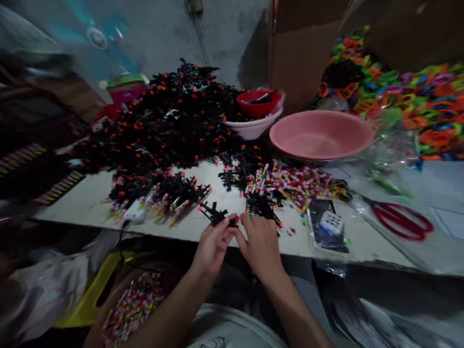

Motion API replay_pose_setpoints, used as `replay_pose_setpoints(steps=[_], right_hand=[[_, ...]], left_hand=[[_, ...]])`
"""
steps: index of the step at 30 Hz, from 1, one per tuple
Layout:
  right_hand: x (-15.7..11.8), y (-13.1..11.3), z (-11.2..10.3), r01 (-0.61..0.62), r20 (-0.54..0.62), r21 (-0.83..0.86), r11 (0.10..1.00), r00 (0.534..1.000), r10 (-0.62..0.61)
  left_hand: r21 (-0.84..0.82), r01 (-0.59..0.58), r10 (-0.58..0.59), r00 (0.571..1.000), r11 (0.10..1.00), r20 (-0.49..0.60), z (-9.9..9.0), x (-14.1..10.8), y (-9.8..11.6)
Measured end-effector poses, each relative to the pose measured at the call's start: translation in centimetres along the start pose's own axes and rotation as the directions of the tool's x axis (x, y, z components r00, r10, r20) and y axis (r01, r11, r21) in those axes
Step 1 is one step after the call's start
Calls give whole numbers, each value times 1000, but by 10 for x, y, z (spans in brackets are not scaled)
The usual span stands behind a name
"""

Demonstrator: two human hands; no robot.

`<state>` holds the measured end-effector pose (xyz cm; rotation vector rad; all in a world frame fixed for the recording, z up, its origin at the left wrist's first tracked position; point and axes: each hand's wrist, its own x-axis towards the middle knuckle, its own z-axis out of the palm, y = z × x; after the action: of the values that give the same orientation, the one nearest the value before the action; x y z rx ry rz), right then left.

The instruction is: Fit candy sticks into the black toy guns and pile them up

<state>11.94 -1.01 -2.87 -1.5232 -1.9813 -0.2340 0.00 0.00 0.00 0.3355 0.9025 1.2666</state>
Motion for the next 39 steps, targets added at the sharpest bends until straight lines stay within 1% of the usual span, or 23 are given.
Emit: replay_pose_setpoints(steps=[5,9,12,14,15,16,17,18,19,20,21,22,23,25,26,27,29,31,33,35,37,38,39], right_hand=[[4,-1,0,-40,-21,9,999,999,40],[3,-2,3,-9,9,59,998,1000,8],[3,2,8,-59,98,106,993,994,48],[3,14,10,-136,165,110,985,979,117],[4,23,11,-188,185,89,978,968,169],[4,34,11,-252,191,46,967,952,239],[4,46,10,-323,186,-16,946,929,320],[4,59,10,-395,177,-83,915,898,404],[4,71,9,-454,172,-146,879,863,474],[3,83,9,-496,171,-197,846,832,527],[3,92,9,-520,177,-233,822,808,561],[3,99,10,-530,186,-259,807,793,580],[3,104,12,-532,191,-282,798,785,590],[2,108,18,-522,184,-329,787,782,596],[3,107,21,-514,177,-350,783,785,594],[3,106,23,-502,176,-363,785,790,587],[4,104,26,-486,177,-370,792,800,574],[4,104,24,-489,169,-351,798,805,568],[1,104,21,-507,142,-273,817,819,556],[-2,102,17,-491,105,-81,867,861,497],[-5,92,16,-446,82,220,867,895,439],[-6,84,17,-438,93,384,813,894,438],[-7,73,18,-445,137,533,719,885,446]], left_hand=[[6,18,-18,1000,1000,-20,1,3,-4],[52,12,-12,1000,999,2,0,6,-10],[159,-47,39,998,986,48,-4,13,-7],[306,-153,144,988,940,52,-12,25,7],[401,-226,227,973,888,45,-17,34,20],[508,-303,333,942,807,33,-24,43,35],[618,-371,448,893,693,34,-33,54,53],[720,-420,563,825,553,49,-42,64,73],[823,-425,664,743,377,79,-52,74,94],[910,-376,734,666,177,132,-62,83,114],[949,-315,781,595,12,188,-72,91,133],[965,-238,805,549,-108,225,-80,96,150],[972,-144,813,533,-186,235,-85,100,162],[969,-6,826,521,-249,215,-90,104,173],[965,13,829,515,-262,218,-88,104,170],[958,-19,817,518,-285,253,-84,104,163],[909,-191,722,557,-371,412,-72,100,137],[819,-352,526,637,-452,564,-57,95,105],[789,-377,420,691,-485,588,-46,89,79],[810,-323,418,728,-490,543,-44,86,71],[839,-240,465,742,-488,483,-51,86,83],[853,-191,499,741,-486,450,-58,87,95],[868,-134,540,734,-478,411,-66,90,110]])
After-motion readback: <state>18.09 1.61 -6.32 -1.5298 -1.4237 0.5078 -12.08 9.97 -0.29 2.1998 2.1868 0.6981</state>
